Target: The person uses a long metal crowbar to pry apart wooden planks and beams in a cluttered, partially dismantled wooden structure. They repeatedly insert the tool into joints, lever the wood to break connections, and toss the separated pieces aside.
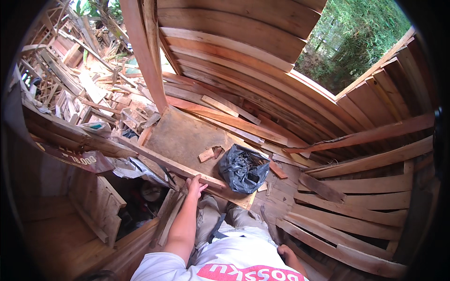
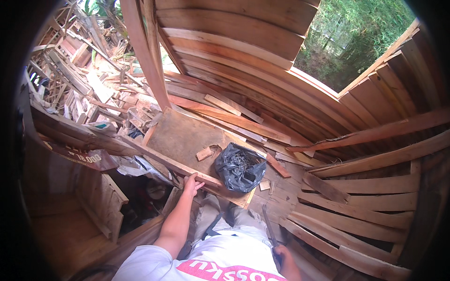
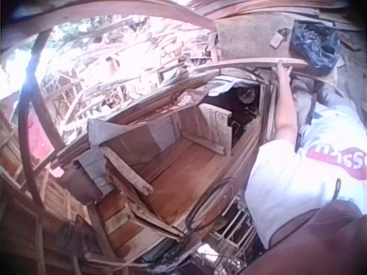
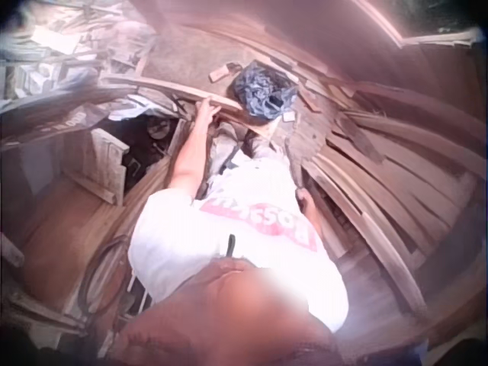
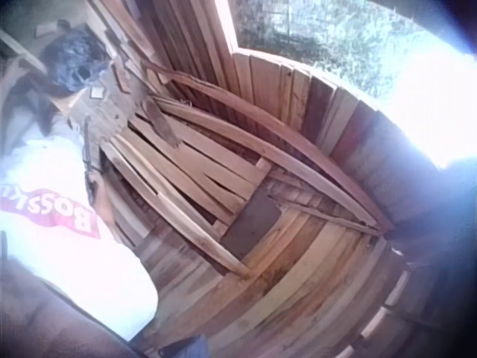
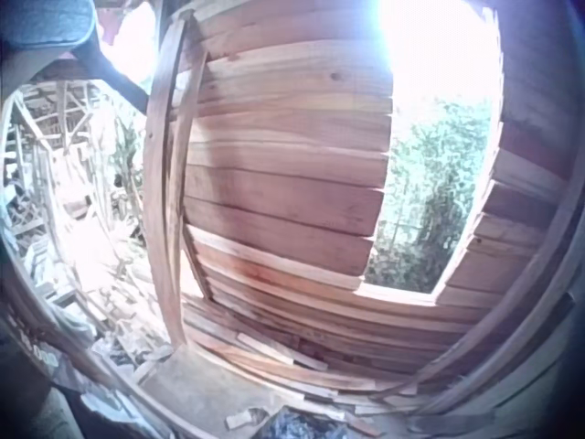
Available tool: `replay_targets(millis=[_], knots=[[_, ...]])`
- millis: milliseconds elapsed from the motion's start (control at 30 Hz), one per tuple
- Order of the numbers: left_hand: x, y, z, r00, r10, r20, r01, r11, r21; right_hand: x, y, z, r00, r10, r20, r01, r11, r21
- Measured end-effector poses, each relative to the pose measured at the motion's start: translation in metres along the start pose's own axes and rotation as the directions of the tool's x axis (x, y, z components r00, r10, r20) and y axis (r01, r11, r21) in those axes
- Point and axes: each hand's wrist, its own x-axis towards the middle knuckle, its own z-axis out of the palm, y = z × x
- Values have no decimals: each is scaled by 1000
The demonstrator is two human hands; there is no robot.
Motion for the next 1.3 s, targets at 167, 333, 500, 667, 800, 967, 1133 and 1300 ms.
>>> replay_targets(millis=[167,333,500,667,800,967,1133,1300], knots=[[-56,25,19,919,193,344,-64,933,-355,15,23,2,946,-298,128,264,937,231],[-136,29,85,862,283,420,-130,925,-357,72,5,8,980,-91,179,84,995,50],[-172,19,123,771,248,586,-122,961,-247,69,-26,5,1000,5,-13,-5,999,-43],[-197,24,168,651,160,742,-39,983,-178,25,-77,-6,999,42,-5,-42,999,-16],[-188,24,213,617,104,780,-37,994,-104,99,-29,19,1000,-2,16,0,995,98],[-123,102,265,740,144,657,-255,964,76,102,-17,23,998,58,33,-62,988,142],[-117,155,238,696,-6,718,-473,747,466,93,-1,31,998,45,46,-54,976,213],[-124,91,126,799,15,601,-443,692,570,127,17,66,998,1,69,-24,944,329]])
